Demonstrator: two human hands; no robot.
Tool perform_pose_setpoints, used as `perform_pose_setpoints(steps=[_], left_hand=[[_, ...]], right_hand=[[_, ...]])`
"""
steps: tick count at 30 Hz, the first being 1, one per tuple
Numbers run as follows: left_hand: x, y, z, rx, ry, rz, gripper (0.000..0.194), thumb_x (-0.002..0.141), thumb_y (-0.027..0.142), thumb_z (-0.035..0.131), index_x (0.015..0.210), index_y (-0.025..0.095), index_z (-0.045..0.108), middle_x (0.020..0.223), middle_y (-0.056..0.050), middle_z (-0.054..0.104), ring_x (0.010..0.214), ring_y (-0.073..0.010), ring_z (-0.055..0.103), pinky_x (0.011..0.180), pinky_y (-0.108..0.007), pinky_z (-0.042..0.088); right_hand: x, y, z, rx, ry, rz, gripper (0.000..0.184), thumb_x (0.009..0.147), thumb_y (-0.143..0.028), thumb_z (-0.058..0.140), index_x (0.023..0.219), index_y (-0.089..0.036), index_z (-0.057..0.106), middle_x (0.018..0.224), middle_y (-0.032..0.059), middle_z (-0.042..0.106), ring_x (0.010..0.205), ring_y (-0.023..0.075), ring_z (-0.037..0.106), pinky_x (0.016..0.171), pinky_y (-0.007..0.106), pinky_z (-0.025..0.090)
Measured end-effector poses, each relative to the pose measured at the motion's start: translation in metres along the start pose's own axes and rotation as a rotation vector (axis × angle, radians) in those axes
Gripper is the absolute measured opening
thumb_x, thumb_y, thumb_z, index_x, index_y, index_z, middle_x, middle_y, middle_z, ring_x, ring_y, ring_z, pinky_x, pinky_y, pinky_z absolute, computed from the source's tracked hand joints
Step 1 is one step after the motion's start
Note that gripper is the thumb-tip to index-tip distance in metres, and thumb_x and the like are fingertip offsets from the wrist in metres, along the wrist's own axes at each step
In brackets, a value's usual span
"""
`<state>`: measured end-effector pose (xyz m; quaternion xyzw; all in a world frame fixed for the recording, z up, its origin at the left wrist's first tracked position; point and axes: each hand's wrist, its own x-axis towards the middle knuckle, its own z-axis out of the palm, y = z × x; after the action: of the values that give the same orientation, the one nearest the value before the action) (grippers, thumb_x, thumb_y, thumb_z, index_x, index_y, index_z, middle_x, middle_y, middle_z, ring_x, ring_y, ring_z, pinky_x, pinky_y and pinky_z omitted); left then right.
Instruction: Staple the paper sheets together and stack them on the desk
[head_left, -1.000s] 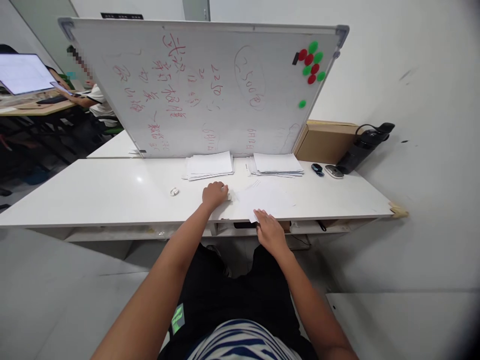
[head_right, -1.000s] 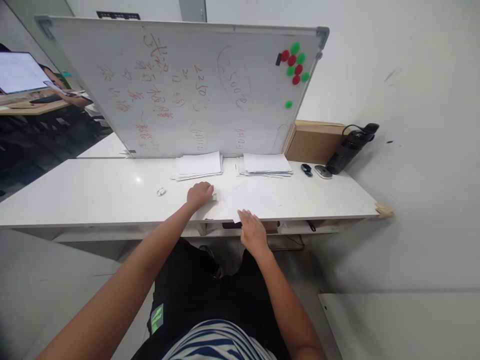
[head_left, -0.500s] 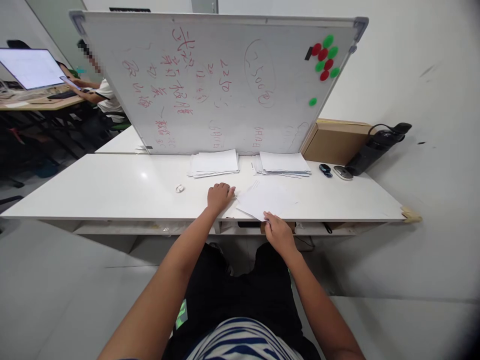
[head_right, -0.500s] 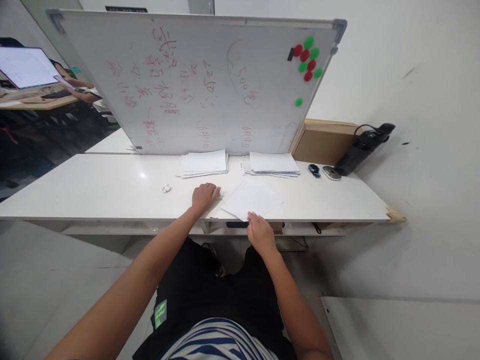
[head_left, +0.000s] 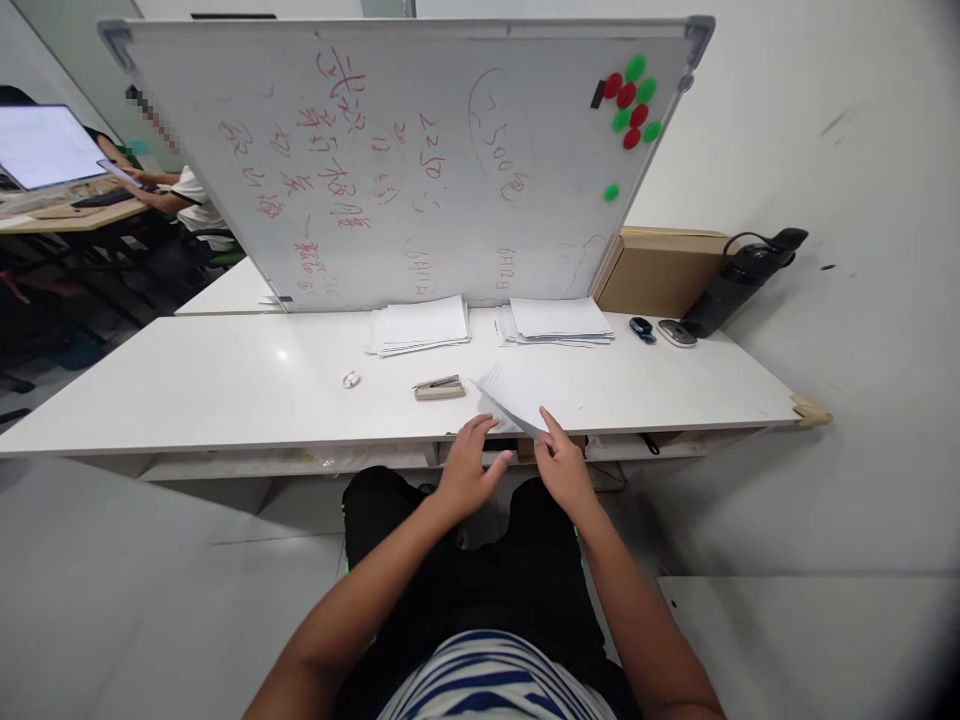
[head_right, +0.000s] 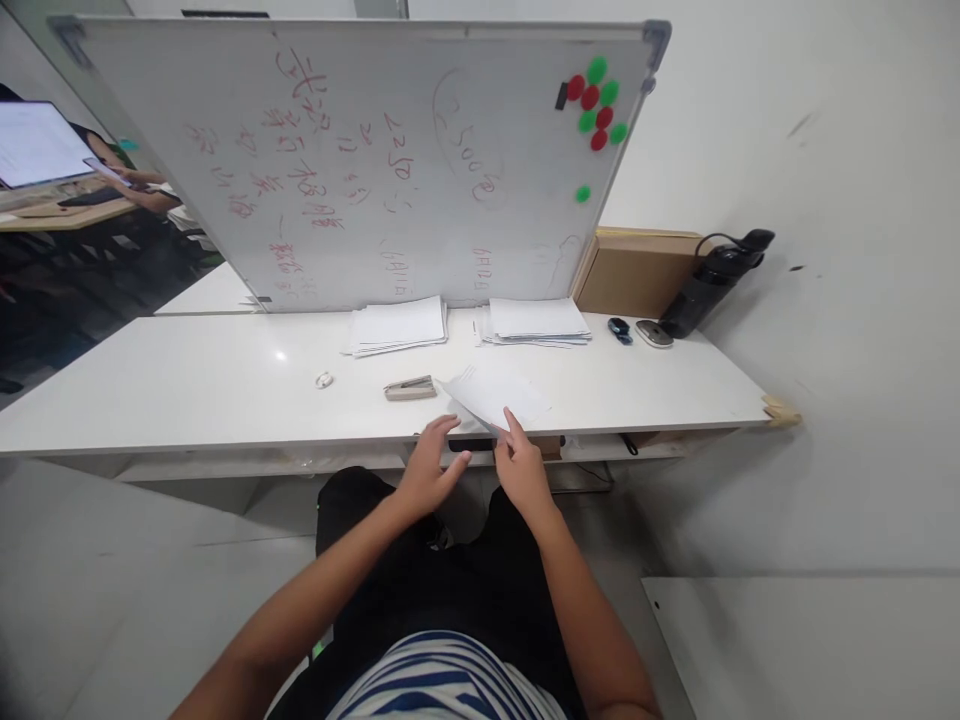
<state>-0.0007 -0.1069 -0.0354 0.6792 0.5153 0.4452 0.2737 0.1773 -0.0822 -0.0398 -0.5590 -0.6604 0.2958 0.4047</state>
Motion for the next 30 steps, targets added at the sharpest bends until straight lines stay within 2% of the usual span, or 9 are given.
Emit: perform_pose_setpoints(steps=[2, 4, 9, 17, 22, 24, 27, 29, 30], left_hand=[[-0.013, 0.01, 0.017, -0.352, 0.012, -0.346, 0.055, 0.087, 0.049, 0.053, 0.133, 0.019, 0.045, 0.135, -0.016, 0.05, 0.121, -0.0259, 0.051, 0.1, -0.04, 0.039], [-0.018, 0.015, 0.027, -0.643, -0.023, -0.541, 0.058, 0.085, 0.054, 0.055, 0.13, 0.017, 0.049, 0.129, -0.018, 0.056, 0.112, -0.026, 0.057, 0.094, -0.038, 0.044], [-0.021, 0.013, 0.026, -0.865, 0.068, -0.608, 0.048, 0.08, 0.054, 0.06, 0.105, 0.013, 0.064, 0.108, -0.013, 0.067, 0.099, -0.0228, 0.062, 0.087, -0.032, 0.047], [-0.036, -0.02, 0.024, -0.763, 0.146, -0.778, 0.039, 0.074, 0.043, 0.069, 0.093, 0.009, 0.066, 0.077, -0.008, 0.07, 0.06, -0.0154, 0.061, 0.055, -0.027, 0.047], [-0.038, -0.027, 0.023, -0.753, 0.178, -0.763, 0.036, 0.072, 0.038, 0.073, 0.095, 0.01, 0.069, 0.091, -0.01, 0.073, 0.071, -0.0192, 0.066, 0.067, -0.031, 0.053], [-0.04, -0.03, 0.021, -0.753, 0.212, -0.774, 0.034, 0.071, 0.035, 0.075, 0.096, 0.012, 0.07, 0.098, -0.011, 0.073, 0.082, -0.0215, 0.068, 0.077, -0.034, 0.054], [-0.044, -0.038, 0.017, -0.762, 0.183, -0.803, 0.035, 0.068, 0.035, 0.078, 0.095, 0.013, 0.071, 0.1, -0.011, 0.072, 0.087, -0.0236, 0.068, 0.083, -0.037, 0.053], [-0.045, -0.042, 0.012, -0.755, 0.093, -0.801, 0.038, 0.067, 0.037, 0.078, 0.096, 0.012, 0.071, 0.099, -0.011, 0.073, 0.087, -0.0243, 0.068, 0.082, -0.038, 0.053], [-0.046, -0.044, 0.009, -0.737, 0.044, -0.798, 0.039, 0.067, 0.037, 0.078, 0.096, 0.012, 0.071, 0.098, -0.011, 0.073, 0.086, -0.0245, 0.068, 0.081, -0.038, 0.053]], right_hand=[[-0.012, -0.004, 0.003, -0.003, 0.008, -0.024, 0.056, 0.09, -0.026, 0.041, 0.144, -0.016, 0.034, 0.113, 0.0112, 0.068, 0.105, 0.0218, 0.065, 0.087, 0.035, 0.052], [-0.027, -0.006, 0.01, -0.059, 0.001, -0.133, 0.053, 0.092, -0.024, 0.038, 0.145, -0.018, 0.034, 0.121, 0.0109, 0.064, 0.109, 0.0204, 0.063, 0.091, 0.035, 0.051], [-0.06, -0.004, 0.023, -0.351, -0.12, -0.486, 0.046, 0.093, -0.018, 0.038, 0.138, -0.018, 0.045, 0.138, 0.0104, 0.051, 0.13, 0.0224, 0.044, 0.111, 0.046, 0.032], [-0.07, 0.008, 0.019, -0.43, -0.226, -0.458, 0.04, 0.095, -0.023, 0.039, 0.133, -0.021, 0.049, 0.136, 0.0089, 0.053, 0.132, 0.0244, 0.042, 0.111, 0.055, 0.024], [-0.07, 0.014, 0.018, -0.43, -0.253, -0.479, 0.039, 0.094, -0.021, 0.04, 0.131, -0.024, 0.051, 0.136, 0.0077, 0.054, 0.133, 0.0244, 0.04, 0.112, 0.056, 0.02], [-0.064, 0.025, 0.014, -0.444, -0.156, -0.422, 0.037, 0.093, -0.024, 0.042, 0.128, -0.025, 0.054, 0.138, 0.0072, 0.052, 0.136, 0.0267, 0.035, 0.112, 0.06, 0.014], [-0.049, 0.049, 0.001, -0.343, 0.195, -0.132, 0.048, 0.088, -0.036, 0.052, 0.134, -0.021, 0.048, 0.146, 0.013, 0.04, 0.14, 0.0337, 0.025, 0.11, 0.065, 0.012], [-0.042, 0.065, -0.01, -0.087, 0.327, 0.131, 0.068, 0.081, -0.043, 0.061, 0.14, -0.02, 0.038, 0.145, 0.0159, 0.04, 0.137, 0.0346, 0.031, 0.109, 0.06, 0.024], [-0.041, 0.071, -0.017, 0.089, 0.29, 0.252, 0.072, 0.078, -0.046, 0.064, 0.14, -0.021, 0.037, 0.142, 0.0153, 0.045, 0.132, 0.0334, 0.04, 0.106, 0.055, 0.033]])
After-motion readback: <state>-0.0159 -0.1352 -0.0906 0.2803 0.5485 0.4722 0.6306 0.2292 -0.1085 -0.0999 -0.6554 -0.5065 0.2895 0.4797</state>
